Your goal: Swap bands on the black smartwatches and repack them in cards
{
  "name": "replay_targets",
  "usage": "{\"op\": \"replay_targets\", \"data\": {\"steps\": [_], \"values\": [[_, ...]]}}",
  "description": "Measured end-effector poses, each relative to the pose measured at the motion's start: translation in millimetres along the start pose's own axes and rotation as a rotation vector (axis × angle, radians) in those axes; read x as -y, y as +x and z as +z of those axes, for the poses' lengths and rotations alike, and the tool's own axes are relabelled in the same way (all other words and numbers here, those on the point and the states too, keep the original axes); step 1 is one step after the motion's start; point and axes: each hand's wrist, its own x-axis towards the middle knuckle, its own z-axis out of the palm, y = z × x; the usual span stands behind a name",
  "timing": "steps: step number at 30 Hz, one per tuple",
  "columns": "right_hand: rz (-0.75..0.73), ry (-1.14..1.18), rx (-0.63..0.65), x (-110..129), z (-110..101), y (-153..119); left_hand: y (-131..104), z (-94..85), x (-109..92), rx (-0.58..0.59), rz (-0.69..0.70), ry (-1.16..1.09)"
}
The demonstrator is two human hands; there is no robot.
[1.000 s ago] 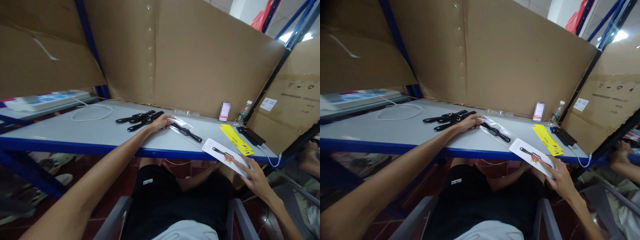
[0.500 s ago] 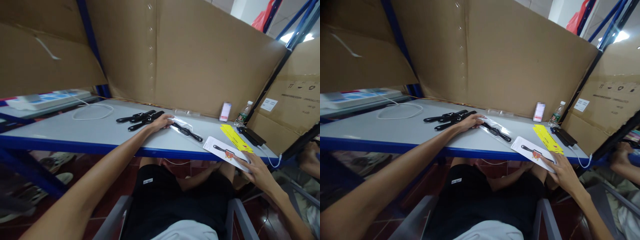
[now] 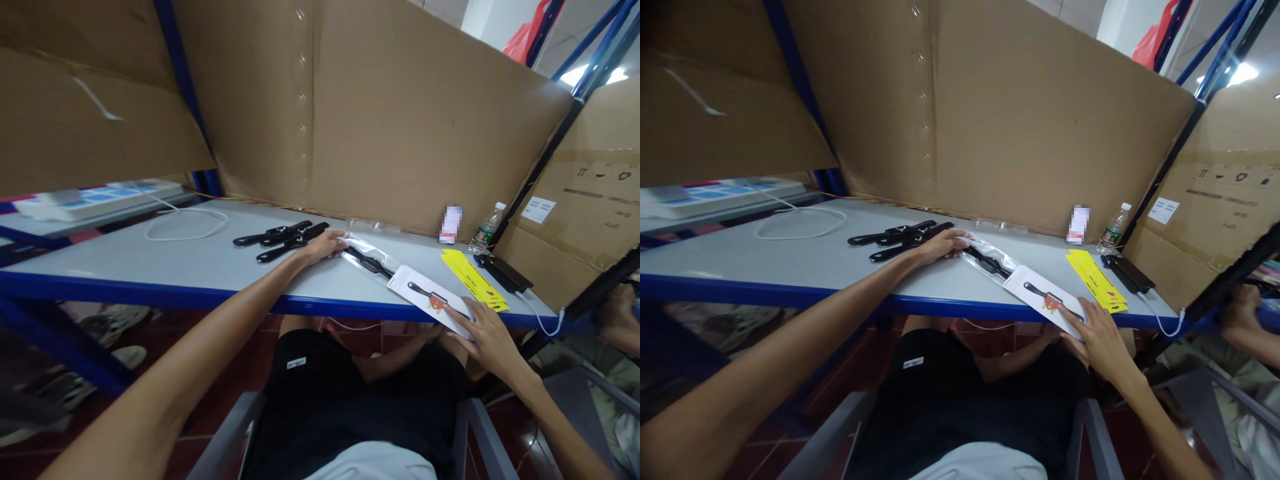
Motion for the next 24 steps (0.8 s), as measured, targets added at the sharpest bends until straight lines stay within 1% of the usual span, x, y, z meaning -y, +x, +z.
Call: {"op": "replay_targets", "data": {"steps": [5, 8, 10, 13, 16, 20, 24], "values": [[0.048, 0.026, 0.023, 20, 2, 42, 0, 0.2, 0, -0.010, -0.001, 0.018], [0.086, 0.043, 0.014, 22, 5, 63, 1, -1.0, 1, -0.042, -0.009, -0.013], [0.100, 0.057, -0.003, 21, 7, 70, 1, -1.4, 2, -0.048, -0.009, -0.029], [0.093, 0.101, -0.019, 17, 9, 63, 1, 0.0, 0, -0.022, 0.020, -0.010], [0.093, 0.127, -0.047, 13, 13, 44, -1, 2.9, -2, 0.002, 0.034, 0.015], [0.070, 0.114, -0.096, 5, 18, 21, -1, 5.1, -3, -0.006, 0.023, 0.014], [0.053, 0.101, -0.119, 1, 22, 15, 0, 5.1, 0, -0.023, 0.037, 0.003]]}}
